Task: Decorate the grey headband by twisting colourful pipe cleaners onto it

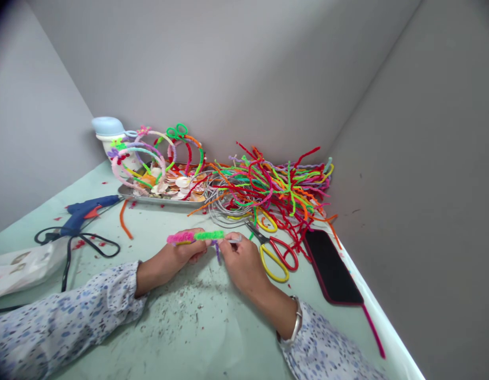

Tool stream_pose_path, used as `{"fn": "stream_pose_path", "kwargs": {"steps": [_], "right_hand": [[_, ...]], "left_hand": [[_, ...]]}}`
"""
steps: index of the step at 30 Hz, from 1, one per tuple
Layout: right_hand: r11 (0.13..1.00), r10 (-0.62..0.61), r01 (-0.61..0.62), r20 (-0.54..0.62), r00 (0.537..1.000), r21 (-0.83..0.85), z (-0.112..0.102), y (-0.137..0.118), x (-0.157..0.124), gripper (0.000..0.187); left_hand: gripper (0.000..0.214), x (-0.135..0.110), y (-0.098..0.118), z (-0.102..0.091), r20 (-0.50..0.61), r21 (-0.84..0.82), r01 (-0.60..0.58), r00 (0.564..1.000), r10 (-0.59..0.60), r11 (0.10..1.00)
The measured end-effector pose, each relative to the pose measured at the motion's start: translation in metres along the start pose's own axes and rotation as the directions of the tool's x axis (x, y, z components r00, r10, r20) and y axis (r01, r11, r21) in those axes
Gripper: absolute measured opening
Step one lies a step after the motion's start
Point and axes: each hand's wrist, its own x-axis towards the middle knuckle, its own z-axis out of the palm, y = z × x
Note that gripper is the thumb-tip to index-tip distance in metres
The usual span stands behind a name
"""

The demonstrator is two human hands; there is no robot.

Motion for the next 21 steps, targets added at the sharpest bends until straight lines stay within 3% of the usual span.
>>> {"fn": "stream_pose_path", "kwargs": {"steps": [10, 21], "right_hand": [[0.996, 0.039, -0.044, 0.066, 0.997, 0.081, 0.001, 0.006, 0.001, 0.036], [0.999, -0.039, 0.040, 0.055, 0.998, -0.016, -0.003, -0.004, 0.001, 0.036]], "left_hand": [[0.027, -0.001, 0.004, 0.000, -0.013, 0.029, 0.020, 1.000, -0.019, 0.999], [0.028, 0.005, -0.007, 0.000, 0.013, -0.035, 0.027, 1.000, -0.027, 0.999]]}}
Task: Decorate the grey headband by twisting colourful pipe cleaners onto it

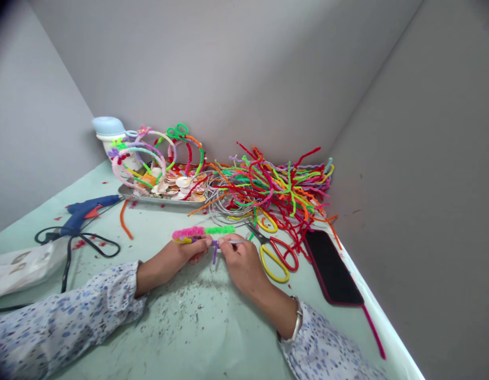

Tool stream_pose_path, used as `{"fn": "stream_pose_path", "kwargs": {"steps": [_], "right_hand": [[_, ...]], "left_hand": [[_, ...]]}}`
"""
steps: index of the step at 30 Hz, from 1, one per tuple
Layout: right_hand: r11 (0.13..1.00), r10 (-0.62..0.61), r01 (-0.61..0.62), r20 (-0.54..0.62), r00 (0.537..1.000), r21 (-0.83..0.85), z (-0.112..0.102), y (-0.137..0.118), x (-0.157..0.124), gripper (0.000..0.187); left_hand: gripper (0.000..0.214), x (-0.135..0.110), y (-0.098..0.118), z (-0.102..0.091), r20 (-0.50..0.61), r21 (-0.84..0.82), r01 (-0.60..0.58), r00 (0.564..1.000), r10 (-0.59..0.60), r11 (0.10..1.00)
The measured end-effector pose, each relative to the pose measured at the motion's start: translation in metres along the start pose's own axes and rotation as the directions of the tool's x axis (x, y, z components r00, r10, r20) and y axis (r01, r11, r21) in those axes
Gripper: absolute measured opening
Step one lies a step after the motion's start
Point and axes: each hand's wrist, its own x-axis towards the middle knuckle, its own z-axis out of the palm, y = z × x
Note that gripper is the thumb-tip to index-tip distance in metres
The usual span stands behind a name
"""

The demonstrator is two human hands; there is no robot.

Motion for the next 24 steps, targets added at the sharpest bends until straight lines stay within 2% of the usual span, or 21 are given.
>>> {"fn": "stream_pose_path", "kwargs": {"steps": [3, 7, 12, 17, 24], "right_hand": [[0.996, -0.019, 0.015, -0.046, 0.999, -0.086, 0.0000, -0.0016, -0.0003, 0.032], [0.991, -0.076, 0.073, -0.030, 0.997, -0.109, 0.0005, -0.0043, -0.0009, 0.027], [0.987, -0.047, 0.034, -0.083, 0.995, -0.159, 0.0027, -0.0025, -0.0014, 0.024], [0.996, -0.039, 0.028, -0.130, 0.991, -0.084, 0.0040, 0.0023, -0.0028, 0.023], [0.996, -0.074, 0.066, -0.146, 0.986, -0.058, 0.0034, 0.0025, -0.0023, 0.024]], "left_hand": [[0.023, 0.0002, -0.0018, -0.0017, 0.030, -0.016, -0.030, 0.999, 0.031, 0.999], [0.022, 0.0012, -0.0064, -0.0021, 0.054, -0.031, -0.013, 0.998, 0.015, 0.999], [0.014, 0.0025, -0.0083, -0.0009, 0.088, -0.104, 0.018, 0.996, -0.009, 0.994], [0.015, 0.0039, -0.0045, -0.0008, 0.086, -0.159, 0.072, 0.995, -0.059, 0.985], [0.016, 0.0039, -0.0031, -0.0017, 0.104, -0.165, 0.062, 0.994, -0.045, 0.984]]}}
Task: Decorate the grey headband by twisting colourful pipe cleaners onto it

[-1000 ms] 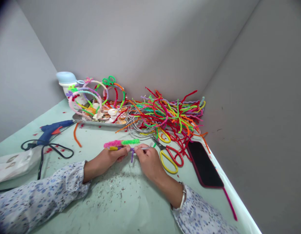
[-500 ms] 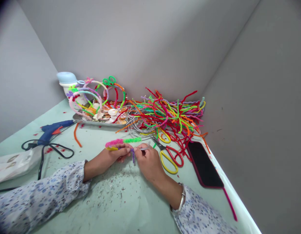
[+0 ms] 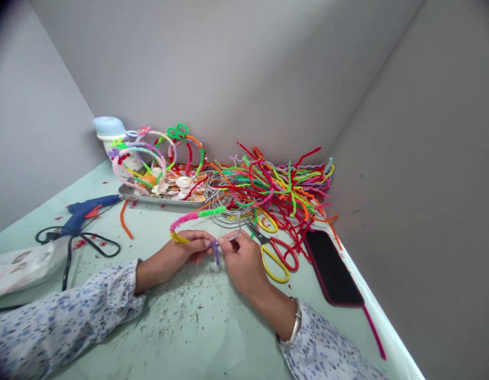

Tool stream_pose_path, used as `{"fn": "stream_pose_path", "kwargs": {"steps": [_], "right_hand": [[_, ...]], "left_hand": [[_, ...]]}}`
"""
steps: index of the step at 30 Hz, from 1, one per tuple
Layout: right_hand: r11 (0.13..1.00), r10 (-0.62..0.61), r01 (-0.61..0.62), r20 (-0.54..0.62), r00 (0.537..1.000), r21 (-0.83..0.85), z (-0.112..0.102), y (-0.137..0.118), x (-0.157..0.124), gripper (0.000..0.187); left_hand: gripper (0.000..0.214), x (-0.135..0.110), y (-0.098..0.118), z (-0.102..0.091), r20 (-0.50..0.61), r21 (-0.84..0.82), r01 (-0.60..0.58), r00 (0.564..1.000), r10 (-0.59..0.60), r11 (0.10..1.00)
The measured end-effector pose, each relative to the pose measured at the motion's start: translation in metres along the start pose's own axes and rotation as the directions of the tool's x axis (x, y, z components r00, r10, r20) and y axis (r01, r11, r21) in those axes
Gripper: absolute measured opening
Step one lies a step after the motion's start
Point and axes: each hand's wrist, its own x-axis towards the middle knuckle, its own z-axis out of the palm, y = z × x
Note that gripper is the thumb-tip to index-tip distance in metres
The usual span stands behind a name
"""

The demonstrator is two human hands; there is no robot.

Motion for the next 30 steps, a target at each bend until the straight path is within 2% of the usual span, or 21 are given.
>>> {"fn": "stream_pose_path", "kwargs": {"steps": [20, 26, 30], "right_hand": [[0.995, 0.015, -0.018, 0.027, 1.000, 0.095, 0.0005, 0.0023, 0.0002, 0.022], [0.966, -0.071, 0.037, 0.127, 0.989, 0.256, 0.0001, -0.0004, -0.0020, 0.015], [0.973, -0.114, 0.083, 0.134, 0.984, 0.217, -0.0005, 0.0004, -0.0025, 0.013]], "left_hand": [[0.021, -0.0018, 0.0035, 0.0016, -0.016, 0.001, 0.007, 1.000, -0.007, 1.000], [0.019, -0.0026, 0.0023, 0.0022, -0.050, -0.058, -0.007, 0.999, 0.004, 0.998], [0.015, -0.0019, 0.0018, 0.0013, -0.040, -0.092, -0.001, 0.999, -0.003, 0.996]]}}
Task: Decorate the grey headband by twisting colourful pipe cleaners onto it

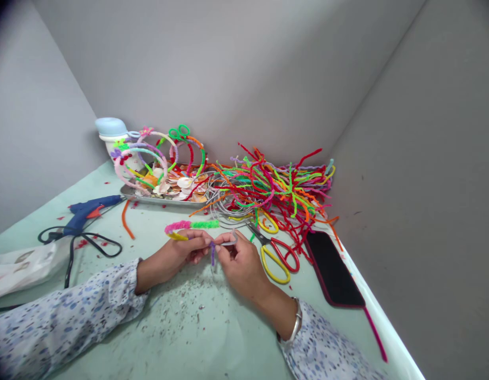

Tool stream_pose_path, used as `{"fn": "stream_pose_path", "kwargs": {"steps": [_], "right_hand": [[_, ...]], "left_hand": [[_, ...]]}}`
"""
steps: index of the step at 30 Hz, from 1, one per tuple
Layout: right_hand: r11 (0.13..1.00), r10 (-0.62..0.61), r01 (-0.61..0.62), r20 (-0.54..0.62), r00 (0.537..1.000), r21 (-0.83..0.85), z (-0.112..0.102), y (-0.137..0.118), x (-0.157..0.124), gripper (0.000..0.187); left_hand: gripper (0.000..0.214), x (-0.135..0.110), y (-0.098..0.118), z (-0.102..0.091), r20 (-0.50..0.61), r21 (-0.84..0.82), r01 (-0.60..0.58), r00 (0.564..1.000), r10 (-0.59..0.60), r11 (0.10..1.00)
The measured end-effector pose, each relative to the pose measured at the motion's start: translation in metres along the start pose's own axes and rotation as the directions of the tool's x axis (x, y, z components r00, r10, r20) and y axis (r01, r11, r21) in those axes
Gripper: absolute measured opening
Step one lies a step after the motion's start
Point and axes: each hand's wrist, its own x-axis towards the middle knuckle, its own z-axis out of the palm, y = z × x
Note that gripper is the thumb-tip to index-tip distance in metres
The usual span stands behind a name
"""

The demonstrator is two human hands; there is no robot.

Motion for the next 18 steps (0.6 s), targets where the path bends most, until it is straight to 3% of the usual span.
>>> {"fn": "stream_pose_path", "kwargs": {"steps": [5, 12, 18], "right_hand": [[0.999, 0.016, -0.017, -0.051, 0.999, -0.031, -0.0002, 0.0039, 0.0001, 0.016], [0.989, 0.140, -0.137, -0.053, 0.989, 0.055, 0.0002, 0.0068, 0.0011, 0.018], [0.998, 0.047, -0.047, -0.009, 0.999, 0.047, 0.0004, 0.0075, 0.0015, 0.011]], "left_hand": [[0.016, 0.0006, 0.0015, 0.0000, 0.010, -0.003, 0.041, 0.999, -0.041, 0.999], [0.015, 0.0008, 0.0014, 0.0012, -0.006, 0.002, 0.030, 1.000, -0.030, 1.000], [0.012, 0.0003, 0.0016, 0.0002, 0.026, -0.046, 0.044, 0.999, -0.043, 0.998]]}}
